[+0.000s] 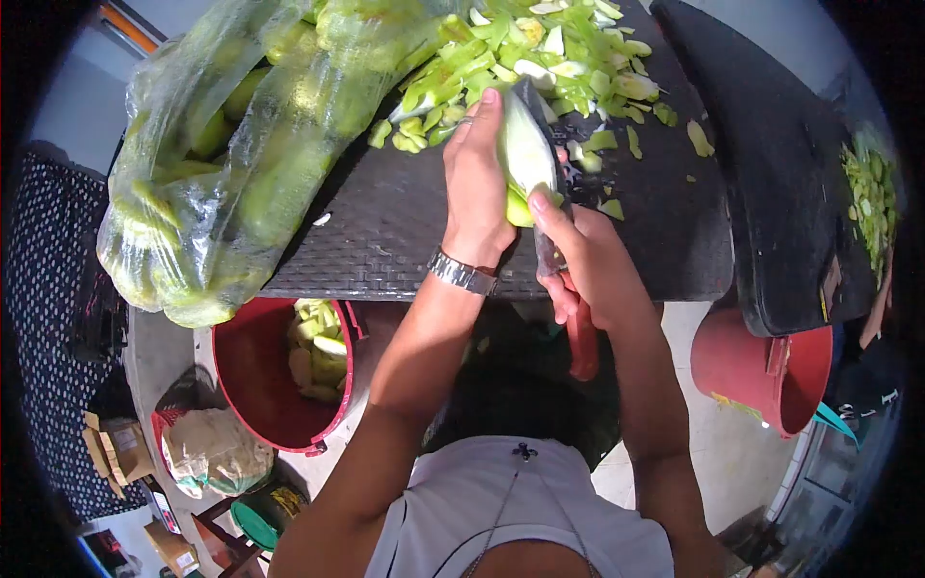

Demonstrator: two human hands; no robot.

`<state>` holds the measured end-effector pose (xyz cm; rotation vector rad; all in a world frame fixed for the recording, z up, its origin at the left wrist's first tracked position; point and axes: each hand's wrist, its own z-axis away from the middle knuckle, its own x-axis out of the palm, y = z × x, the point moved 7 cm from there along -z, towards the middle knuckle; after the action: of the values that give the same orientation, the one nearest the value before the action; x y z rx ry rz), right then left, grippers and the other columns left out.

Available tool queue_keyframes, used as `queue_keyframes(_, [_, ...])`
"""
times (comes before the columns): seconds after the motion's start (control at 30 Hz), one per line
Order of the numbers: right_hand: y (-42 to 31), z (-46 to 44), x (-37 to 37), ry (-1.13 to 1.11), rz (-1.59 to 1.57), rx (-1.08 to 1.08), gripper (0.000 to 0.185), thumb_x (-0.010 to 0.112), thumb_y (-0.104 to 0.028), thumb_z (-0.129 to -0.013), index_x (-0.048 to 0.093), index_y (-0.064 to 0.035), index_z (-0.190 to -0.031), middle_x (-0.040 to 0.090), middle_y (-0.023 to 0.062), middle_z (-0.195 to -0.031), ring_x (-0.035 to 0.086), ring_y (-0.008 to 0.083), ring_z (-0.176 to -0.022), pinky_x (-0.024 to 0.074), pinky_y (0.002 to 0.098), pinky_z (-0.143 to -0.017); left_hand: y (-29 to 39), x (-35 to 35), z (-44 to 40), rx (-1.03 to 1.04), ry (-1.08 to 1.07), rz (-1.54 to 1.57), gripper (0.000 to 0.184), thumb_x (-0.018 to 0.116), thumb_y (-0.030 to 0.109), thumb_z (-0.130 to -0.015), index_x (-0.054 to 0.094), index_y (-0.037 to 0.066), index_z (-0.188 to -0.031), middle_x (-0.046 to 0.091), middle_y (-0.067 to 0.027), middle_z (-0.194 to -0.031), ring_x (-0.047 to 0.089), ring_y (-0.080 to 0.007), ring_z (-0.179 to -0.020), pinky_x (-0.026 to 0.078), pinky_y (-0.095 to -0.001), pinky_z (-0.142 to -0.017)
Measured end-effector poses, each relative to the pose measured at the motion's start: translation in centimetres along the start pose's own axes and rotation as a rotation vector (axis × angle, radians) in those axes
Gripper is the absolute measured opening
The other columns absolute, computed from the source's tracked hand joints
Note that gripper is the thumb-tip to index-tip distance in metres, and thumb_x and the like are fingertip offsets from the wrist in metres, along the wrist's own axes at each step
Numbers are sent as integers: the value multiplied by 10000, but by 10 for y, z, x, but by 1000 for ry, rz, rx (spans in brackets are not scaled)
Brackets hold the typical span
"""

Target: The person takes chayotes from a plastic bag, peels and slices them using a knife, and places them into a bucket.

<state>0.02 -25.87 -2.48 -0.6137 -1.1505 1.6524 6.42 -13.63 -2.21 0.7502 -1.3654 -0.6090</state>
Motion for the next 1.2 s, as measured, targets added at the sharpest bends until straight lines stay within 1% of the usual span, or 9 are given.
queue_keyframes(0.17, [-13, -7, 8, -14, 93, -67, 482, 589, -516, -1017, 585, -55, -877, 491, 12, -528, 429, 99, -341, 395, 286, -333, 29, -13, 1, 260, 161, -147, 376, 523, 391, -1080, 643, 37, -1117, 680, -57, -874, 658, -155, -719, 540, -308, -662])
queue_keyframes(0.27, [-13, -7, 10, -39, 42, -7, 475, 595, -509, -1017, 582, -51, -890, 487, 7, -536, 436, 94, -353, 396, 283, -331, 34, -18, 5, 229, 194, -185, 348, 599, 324, -1065, 656, 15, -1213, 682, -13, -1008, 609, -85, -871, 489, -255, -758])
queue_keyframes(0.37, [-14, -7, 11, -8, 66, -54, 476, 602, -508, -1016, 579, -47, -897, 493, 8, -545, 443, 93, -360, 398, 280, -332, 35, -20, 3, 227, 201, -181, 323, 597, 322, -1065, 672, 19, -1151, 687, -25, -997, 627, -100, -869, 494, -258, -756])
queue_keyframes(0.47, [-12, -9, 10, 39, 131, -67, 489, 601, -516, -1017, 575, -41, -902, 498, 11, -551, 454, 95, -366, 401, 282, -332, 18, -26, -10, 132, 128, 6, 392, 514, 414, -1079, 651, 48, -1118, 689, -64, -865, 681, -187, -719, 562, -322, -650])
queue_keyframes(0.67, [1, -10, 12, 18, 73, -79, 515, 575, -530, -1031, 571, -31, -901, 500, 20, -556, 467, 103, -377, 424, 280, -341, 3, -17, 0, 37, 70, 84, 554, 412, 558, -1079, 601, 47, -1176, 710, -146, -881, 719, -290, -716, 606, -400, -630])
queue_keyframes(0.77, [-2, -8, 11, -3, 49, -55, 511, 560, -520, -1043, 565, -35, -884, 503, 22, -555, 467, 109, -370, 435, 281, -344, -7, -18, 5, 55, 146, 85, 568, 394, 573, -1079, 587, 46, -1164, 715, -178, -864, 721, -301, -705, 609, -406, -630])
queue_keyframes(1.0, [2, -3, 15, -27, 1, -87, 516, 516, -511, -1066, 544, -55, -826, 503, 26, -536, 462, 111, -354, 433, 285, -335, -7, -9, 6, 43, 69, 8, 582, 392, 547, -1090, 586, 3, -1165, 698, -154, -865, 721, -292, -699, 607, -402, -603])
queue_keyframes(1.03, [0, -5, 15, -39, -2, -88, 523, 511, -515, -1067, 540, -58, -815, 501, 28, -533, 459, 110, -353, 431, 285, -333, -2, -12, 5, 158, 133, -37, 561, 399, 525, -1095, 590, 1, -1149, 696, -156, -888, 728, -287, -716, 610, -396, -606])
queue_keyframes(1.2, [4, -8, 13, -22, -49, -58, 551, 502, -531, -1067, 527, -56, -788, 502, 38, -534, 447, 112, -350, 422, 290, -326, 4, -12, 3, 81, 129, -5, 526, 421, 497, -1096, 588, 2, -1155, 689, -151, -917, 734, -302, -743, 615, -405, -628])
